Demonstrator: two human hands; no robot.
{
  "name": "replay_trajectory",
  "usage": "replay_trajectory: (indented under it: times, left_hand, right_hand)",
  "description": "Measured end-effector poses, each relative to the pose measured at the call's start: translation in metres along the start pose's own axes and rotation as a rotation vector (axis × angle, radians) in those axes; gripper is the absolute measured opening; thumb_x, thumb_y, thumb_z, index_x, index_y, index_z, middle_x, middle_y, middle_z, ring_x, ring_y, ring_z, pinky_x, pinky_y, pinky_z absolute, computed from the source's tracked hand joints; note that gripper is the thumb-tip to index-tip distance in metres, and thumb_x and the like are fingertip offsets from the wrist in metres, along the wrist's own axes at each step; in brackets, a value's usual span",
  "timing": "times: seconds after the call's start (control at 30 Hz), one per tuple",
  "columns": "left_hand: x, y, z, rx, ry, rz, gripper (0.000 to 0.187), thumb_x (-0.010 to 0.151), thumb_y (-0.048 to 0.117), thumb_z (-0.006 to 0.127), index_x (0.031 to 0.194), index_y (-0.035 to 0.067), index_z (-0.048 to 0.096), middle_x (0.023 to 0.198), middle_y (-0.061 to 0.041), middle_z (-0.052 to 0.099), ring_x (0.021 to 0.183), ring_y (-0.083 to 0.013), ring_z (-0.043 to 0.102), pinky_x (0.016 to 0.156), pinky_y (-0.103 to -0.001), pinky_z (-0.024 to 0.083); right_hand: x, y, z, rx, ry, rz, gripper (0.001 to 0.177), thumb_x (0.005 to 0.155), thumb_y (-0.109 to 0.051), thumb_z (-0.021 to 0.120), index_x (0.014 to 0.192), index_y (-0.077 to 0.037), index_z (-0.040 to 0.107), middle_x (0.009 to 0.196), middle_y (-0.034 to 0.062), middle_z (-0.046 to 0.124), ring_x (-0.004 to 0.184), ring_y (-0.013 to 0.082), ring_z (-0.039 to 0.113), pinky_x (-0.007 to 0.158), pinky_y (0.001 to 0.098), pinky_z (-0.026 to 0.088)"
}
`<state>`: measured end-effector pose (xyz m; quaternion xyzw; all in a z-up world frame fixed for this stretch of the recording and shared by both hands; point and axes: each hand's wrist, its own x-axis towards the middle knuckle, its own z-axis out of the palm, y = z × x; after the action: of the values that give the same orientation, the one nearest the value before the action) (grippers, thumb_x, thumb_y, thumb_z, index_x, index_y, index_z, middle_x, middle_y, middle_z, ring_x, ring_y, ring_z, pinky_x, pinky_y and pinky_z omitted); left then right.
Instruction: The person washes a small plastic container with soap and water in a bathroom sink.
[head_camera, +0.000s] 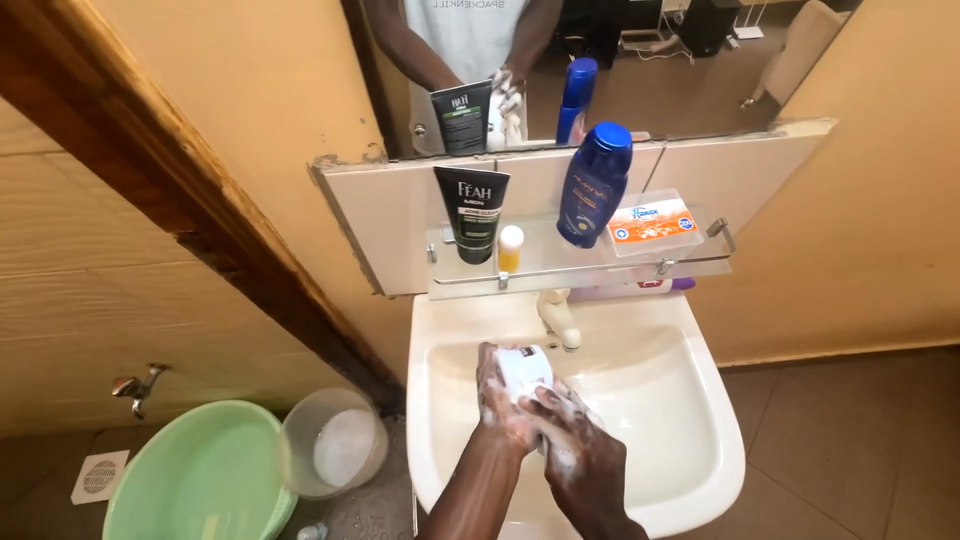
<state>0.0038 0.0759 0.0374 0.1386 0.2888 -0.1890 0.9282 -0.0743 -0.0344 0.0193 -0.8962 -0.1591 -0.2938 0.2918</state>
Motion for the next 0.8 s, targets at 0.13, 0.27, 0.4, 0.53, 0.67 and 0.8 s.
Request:
replay_trajectory:
  times: [0.13, 0.27, 0.4, 0.53, 0.67, 0.8]
  left_hand:
    - [-0.005, -0.027, 0.021, -0.025, 0.052, 0.014, 0.031, 0.092, 0.046, 0.046, 0.092, 0.017, 0.057, 0.080, -0.006, 0.060, 0.061, -0.0233, 0.063, 0.053, -0.033, 0.054]
    - [0.010, -0.043, 0.026, -0.041, 0.065, 0.046, 0.033, 0.098, 0.044, 0.047, 0.099, 0.015, 0.061, 0.089, -0.003, 0.065, 0.070, -0.0184, 0.069, 0.061, -0.033, 0.059]
    - [0.036, -0.043, 0.010, -0.015, -0.090, 0.081, 0.034, 0.097, 0.045, 0.052, 0.090, 0.013, 0.061, 0.078, -0.005, 0.064, 0.068, -0.0202, 0.064, 0.060, -0.032, 0.056]
    - [0.041, -0.059, 0.016, 0.022, 0.174, 0.157, 0.033, 0.098, 0.044, 0.049, 0.098, 0.014, 0.064, 0.090, -0.004, 0.069, 0.086, -0.0214, 0.067, 0.076, -0.038, 0.057]
    - [0.085, -0.049, -0.043, 0.116, 0.071, 0.209, 0.038, 0.095, 0.043, 0.056, 0.119, 0.015, 0.063, 0.103, -0.007, 0.069, 0.097, -0.0253, 0.067, 0.083, -0.043, 0.058]
    - [0.120, -0.038, -0.121, 0.310, 0.146, 0.246, 0.046, 0.091, 0.035, 0.064, 0.131, 0.014, 0.061, 0.111, -0.007, 0.071, 0.102, -0.0245, 0.068, 0.085, -0.043, 0.056]
  right_hand:
    - [0.037, 0.018, -0.016, 0.040, 0.025, -0.037, 0.033, 0.083, -0.002, 0.070, 0.109, -0.021, 0.077, 0.120, 0.0045, 0.075, 0.119, 0.0264, 0.069, 0.095, 0.0375, 0.059]
    - [0.046, 0.012, -0.040, 0.361, -0.052, 0.251, 0.041, 0.079, -0.005, 0.071, 0.116, -0.022, 0.074, 0.117, 0.0042, 0.079, 0.107, 0.0230, 0.075, 0.088, 0.0353, 0.061]
    - [0.037, 0.027, -0.042, 0.168, -0.043, 0.116, 0.036, 0.071, -0.004, 0.075, 0.104, -0.017, 0.080, 0.127, 0.0146, 0.070, 0.105, 0.0280, 0.074, 0.081, 0.0354, 0.060]
    - [0.072, 0.036, -0.051, 0.486, -0.122, 0.322, 0.046, 0.077, 0.006, 0.061, 0.119, -0.007, 0.072, 0.123, 0.0062, 0.077, 0.109, 0.0210, 0.078, 0.092, 0.0319, 0.061]
    - [0.037, 0.084, -0.033, 0.446, -0.127, 0.265, 0.042, 0.071, 0.006, 0.068, 0.110, -0.006, 0.076, 0.123, 0.0084, 0.074, 0.113, 0.0232, 0.073, 0.094, 0.0332, 0.058]
    - [0.044, 0.122, -0.051, 0.643, -0.222, 0.887, 0.033, 0.084, 0.008, 0.066, 0.113, -0.006, 0.077, 0.124, 0.0052, 0.074, 0.108, 0.0203, 0.073, 0.090, 0.0333, 0.061]
